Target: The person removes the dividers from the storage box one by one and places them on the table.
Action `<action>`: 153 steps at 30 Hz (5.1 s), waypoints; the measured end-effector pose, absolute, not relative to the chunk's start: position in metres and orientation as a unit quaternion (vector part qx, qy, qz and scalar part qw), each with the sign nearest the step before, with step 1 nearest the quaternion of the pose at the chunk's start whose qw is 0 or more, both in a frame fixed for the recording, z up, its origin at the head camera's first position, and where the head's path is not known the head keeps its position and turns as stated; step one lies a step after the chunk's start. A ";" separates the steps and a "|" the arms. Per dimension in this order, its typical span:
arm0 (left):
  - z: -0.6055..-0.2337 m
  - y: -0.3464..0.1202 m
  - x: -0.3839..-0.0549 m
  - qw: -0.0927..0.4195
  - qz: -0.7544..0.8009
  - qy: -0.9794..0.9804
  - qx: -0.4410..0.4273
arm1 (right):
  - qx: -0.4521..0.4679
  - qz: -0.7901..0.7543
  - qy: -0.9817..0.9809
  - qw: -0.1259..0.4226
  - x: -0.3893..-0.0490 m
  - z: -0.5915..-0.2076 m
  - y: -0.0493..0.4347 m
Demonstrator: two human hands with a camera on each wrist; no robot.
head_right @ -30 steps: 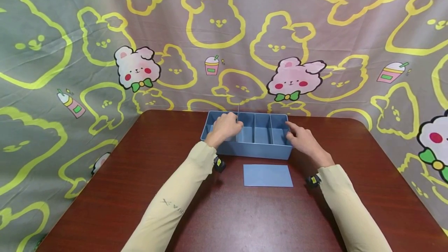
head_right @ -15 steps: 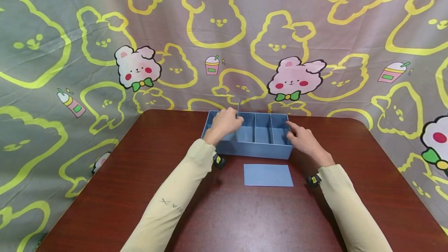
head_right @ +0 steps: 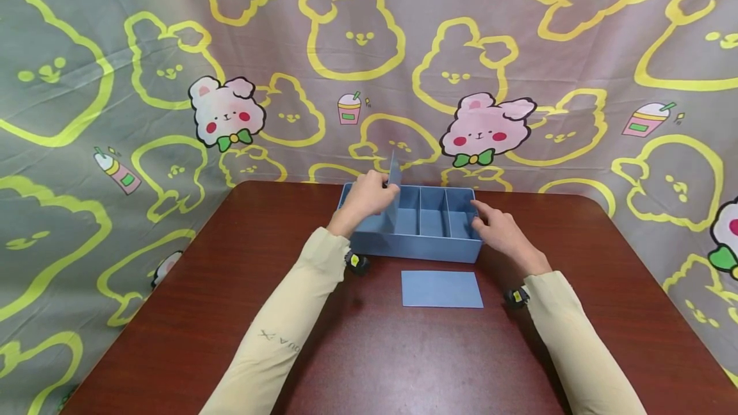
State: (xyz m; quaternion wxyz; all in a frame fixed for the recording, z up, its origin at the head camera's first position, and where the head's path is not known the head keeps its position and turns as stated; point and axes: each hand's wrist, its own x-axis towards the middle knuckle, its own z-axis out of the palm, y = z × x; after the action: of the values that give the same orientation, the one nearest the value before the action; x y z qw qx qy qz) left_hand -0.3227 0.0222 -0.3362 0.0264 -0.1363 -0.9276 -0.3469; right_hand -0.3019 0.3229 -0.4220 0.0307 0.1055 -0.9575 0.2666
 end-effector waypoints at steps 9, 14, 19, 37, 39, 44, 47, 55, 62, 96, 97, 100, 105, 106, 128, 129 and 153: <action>-0.329 0.017 -0.312 0.017 -0.384 -0.908 -0.169 | 0.102 0.269 -0.957 0.028 -0.300 -0.420 0.321; -0.332 0.012 -0.309 0.011 -0.395 -0.900 -0.186 | 0.102 0.271 -0.957 0.028 -0.300 -0.420 0.321; -0.340 0.007 -0.307 0.005 -0.391 -0.898 -0.200 | 0.100 0.272 -0.957 0.028 -0.301 -0.421 0.321; -0.350 -0.005 -0.296 -0.011 -0.362 -0.904 -0.229 | 0.097 0.275 -0.956 0.028 -0.302 -0.421 0.322; -0.350 -0.006 -0.294 -0.016 -0.352 -0.906 -0.233 | 0.096 0.275 -0.956 0.029 -0.302 -0.420 0.321; -0.348 -0.007 -0.289 -0.027 -0.336 -0.909 -0.245 | 0.099 0.273 -0.956 0.027 -0.301 -0.419 0.322; -0.347 -0.007 -0.285 -0.033 -0.332 -0.910 -0.247 | 0.100 0.273 -0.956 0.025 -0.302 -0.419 0.322; -0.350 -0.009 -0.279 -0.031 -0.319 -0.915 -0.246 | 0.102 0.272 -0.956 0.025 -0.303 -0.420 0.323; -0.352 -0.012 -0.276 -0.032 -0.307 -0.920 -0.241 | 0.106 0.272 -0.956 0.027 -0.302 -0.420 0.323; -0.388 -0.040 -0.271 -0.074 -0.233 -0.913 -0.327 | 0.102 0.270 -0.957 0.029 -0.304 -0.422 0.323; -0.388 -0.041 -0.271 -0.082 -0.232 -0.913 -0.327 | 0.103 0.269 -0.957 0.029 -0.304 -0.422 0.322; -0.388 -0.045 -0.272 -0.098 -0.223 -0.914 -0.325 | 0.106 0.269 -0.957 0.029 -0.303 -0.420 0.321; -0.388 -0.049 -0.275 -0.122 -0.220 -0.913 -0.323 | 0.102 0.271 -0.957 0.030 -0.303 -0.419 0.321; -0.388 -0.050 -0.276 -0.126 -0.220 -0.911 -0.324 | 0.102 0.271 -0.957 0.032 -0.303 -0.420 0.321; -0.398 -0.067 -0.288 -0.226 -0.194 -0.901 -0.315 | 0.099 0.268 -0.958 0.035 -0.305 -0.421 0.322; -0.399 -0.067 -0.288 -0.227 -0.189 -0.902 -0.315 | 0.098 0.268 -0.958 0.035 -0.305 -0.421 0.322; -0.407 -0.060 -0.280 -0.212 -0.111 -0.932 -0.272 | 0.102 0.267 -0.958 0.036 -0.304 -0.424 0.322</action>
State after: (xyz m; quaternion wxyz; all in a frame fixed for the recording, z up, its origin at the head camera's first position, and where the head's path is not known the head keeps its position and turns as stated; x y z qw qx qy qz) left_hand -0.2801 -0.0597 -0.4073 -0.2118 -0.2718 -0.9322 -0.1106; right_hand -0.3040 0.3222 -0.4245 0.0360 0.1022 -0.9576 0.2669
